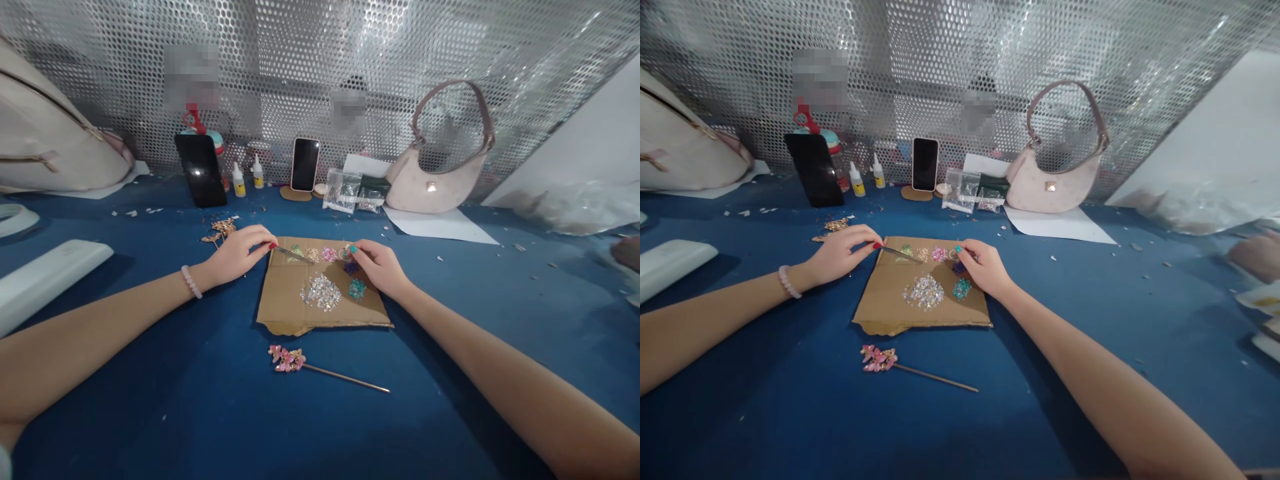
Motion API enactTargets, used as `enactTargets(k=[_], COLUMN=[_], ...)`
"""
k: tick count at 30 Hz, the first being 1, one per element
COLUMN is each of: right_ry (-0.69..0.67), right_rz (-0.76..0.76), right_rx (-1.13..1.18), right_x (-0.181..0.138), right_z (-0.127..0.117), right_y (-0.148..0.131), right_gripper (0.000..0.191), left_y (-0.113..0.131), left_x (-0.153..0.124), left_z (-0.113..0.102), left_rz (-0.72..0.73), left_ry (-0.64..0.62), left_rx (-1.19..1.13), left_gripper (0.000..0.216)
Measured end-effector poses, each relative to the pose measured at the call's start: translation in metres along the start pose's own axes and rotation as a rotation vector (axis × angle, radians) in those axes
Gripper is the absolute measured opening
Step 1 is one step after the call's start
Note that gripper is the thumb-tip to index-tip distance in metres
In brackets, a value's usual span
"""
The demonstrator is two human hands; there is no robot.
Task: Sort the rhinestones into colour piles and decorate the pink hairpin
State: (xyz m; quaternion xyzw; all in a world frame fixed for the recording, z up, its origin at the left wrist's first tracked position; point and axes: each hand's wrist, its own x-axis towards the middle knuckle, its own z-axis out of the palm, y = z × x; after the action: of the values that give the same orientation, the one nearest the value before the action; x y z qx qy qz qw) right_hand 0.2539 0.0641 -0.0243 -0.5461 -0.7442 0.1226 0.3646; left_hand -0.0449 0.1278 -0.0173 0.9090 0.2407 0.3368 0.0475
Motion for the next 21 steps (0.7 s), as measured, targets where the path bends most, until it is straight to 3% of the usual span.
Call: enactTargets(k=[11,21], right_ry=[0.0,-0.007], right_rz=[0.0,-0.007], right_rx=[-0.017,-0.014], right_x=[0.0003,0.0002], right_z=[-0.0009,0.0003], right_y=[-0.0035,-0.0024], right_gripper=[0.025,0.025], left_y=[0.006,0.0097], left_x=[-0.0016,-0.0009], left_z=[-0.0003,0.0016], left_rz=[0.123,0.156], left_ry=[-0.054,0.042], left_rx=[-0.031,0.005], left_gripper=[0.019,0.019])
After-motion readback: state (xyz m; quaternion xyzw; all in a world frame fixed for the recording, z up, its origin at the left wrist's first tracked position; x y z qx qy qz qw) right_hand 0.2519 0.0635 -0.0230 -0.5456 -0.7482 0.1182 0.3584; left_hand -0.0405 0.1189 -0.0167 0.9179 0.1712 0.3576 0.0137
